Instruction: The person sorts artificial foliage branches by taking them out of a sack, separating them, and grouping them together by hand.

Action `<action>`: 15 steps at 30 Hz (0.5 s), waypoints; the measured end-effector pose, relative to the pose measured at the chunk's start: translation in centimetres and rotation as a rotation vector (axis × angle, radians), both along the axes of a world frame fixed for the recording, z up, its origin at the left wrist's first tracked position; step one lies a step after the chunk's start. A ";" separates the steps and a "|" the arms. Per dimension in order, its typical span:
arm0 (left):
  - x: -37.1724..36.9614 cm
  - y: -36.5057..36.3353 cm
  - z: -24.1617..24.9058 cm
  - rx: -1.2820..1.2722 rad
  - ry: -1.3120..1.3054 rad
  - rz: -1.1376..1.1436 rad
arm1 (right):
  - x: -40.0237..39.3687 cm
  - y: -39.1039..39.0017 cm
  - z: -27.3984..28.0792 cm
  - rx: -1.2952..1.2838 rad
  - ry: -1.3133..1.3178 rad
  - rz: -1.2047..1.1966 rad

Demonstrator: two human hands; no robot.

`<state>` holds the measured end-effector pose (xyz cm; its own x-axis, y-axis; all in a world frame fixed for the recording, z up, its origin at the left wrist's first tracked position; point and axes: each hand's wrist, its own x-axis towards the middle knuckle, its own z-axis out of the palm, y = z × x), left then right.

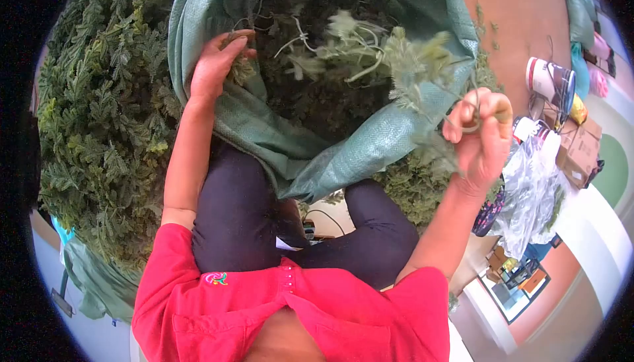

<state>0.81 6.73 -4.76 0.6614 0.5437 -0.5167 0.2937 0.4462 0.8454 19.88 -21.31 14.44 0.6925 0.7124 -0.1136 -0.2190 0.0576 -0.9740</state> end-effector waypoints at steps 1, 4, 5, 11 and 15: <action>0.1 -0.1 0.8 -0.003 -0.006 -0.002 | 0.3 0.1 0.5 0.084 -0.056 0.116; 1.3 -0.7 5.4 -0.193 -0.410 -0.045 | -0.6 0.0 -0.5 -0.242 -0.230 0.109; 2.0 -1.2 7.4 -0.269 -0.554 -0.124 | -1.3 0.6 -0.9 -0.237 -0.198 0.192; 6.9 -10.7 4.3 0.419 -0.833 -0.705 | -3.4 3.3 -1.6 -0.227 -0.123 0.068; 6.2 -7.4 4.4 0.500 -0.532 -0.570 | -2.9 2.1 -2.0 -0.114 -0.177 -0.110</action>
<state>7.02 -0.66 -0.38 0.9801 0.1416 0.1388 -0.1253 -0.0999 0.9871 16.99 -19.22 12.40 0.7816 0.6210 -0.0590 -0.0426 -0.0411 -0.9982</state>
